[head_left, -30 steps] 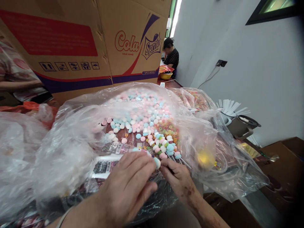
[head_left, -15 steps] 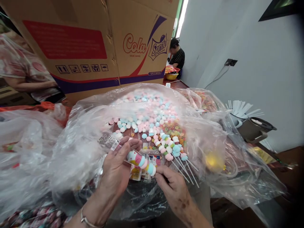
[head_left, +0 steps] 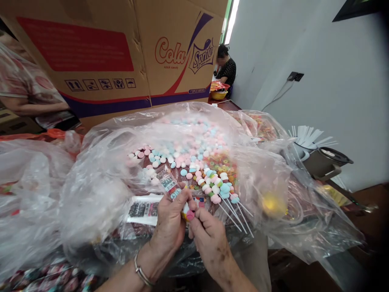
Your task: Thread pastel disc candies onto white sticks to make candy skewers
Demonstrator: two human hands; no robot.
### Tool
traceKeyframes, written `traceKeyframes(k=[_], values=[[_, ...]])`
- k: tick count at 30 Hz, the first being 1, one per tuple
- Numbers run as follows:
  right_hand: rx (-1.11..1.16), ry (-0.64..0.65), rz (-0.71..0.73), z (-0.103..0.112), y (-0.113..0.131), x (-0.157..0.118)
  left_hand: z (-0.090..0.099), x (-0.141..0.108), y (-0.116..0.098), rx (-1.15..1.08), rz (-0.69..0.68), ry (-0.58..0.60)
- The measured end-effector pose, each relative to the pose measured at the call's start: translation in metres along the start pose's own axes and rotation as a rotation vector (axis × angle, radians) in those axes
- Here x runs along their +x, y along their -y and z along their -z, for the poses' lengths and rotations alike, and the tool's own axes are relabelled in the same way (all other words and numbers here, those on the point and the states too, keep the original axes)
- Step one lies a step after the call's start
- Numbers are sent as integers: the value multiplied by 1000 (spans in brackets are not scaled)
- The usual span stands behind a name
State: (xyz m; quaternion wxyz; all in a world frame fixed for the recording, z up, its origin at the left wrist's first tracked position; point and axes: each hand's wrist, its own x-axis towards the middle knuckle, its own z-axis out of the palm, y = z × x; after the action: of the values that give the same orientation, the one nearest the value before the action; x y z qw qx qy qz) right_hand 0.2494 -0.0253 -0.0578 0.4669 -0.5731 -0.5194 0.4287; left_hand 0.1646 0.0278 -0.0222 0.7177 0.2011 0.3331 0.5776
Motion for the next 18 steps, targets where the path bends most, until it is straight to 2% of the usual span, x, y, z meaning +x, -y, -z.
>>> traceKeyframes(k=[2,3,8,10,13,18], values=[[103,20,-70,-1,0,1,-1,1,0,-1,-3,-8],[92,12,-48,0,1,0,-1,3,-2,-2,-11,-3],[-291,-143,346,12,5,-11,0,19,-15,-46,-105,22],[-369,-159,406,13,5,-12,-1,17,-12,-42,-87,56],[-314,-169,356,8,2,-7,-2,7,-1,-26,-27,93],[-84,-169,227,2,-7,2,-5,-7,14,0,-13,-4]])
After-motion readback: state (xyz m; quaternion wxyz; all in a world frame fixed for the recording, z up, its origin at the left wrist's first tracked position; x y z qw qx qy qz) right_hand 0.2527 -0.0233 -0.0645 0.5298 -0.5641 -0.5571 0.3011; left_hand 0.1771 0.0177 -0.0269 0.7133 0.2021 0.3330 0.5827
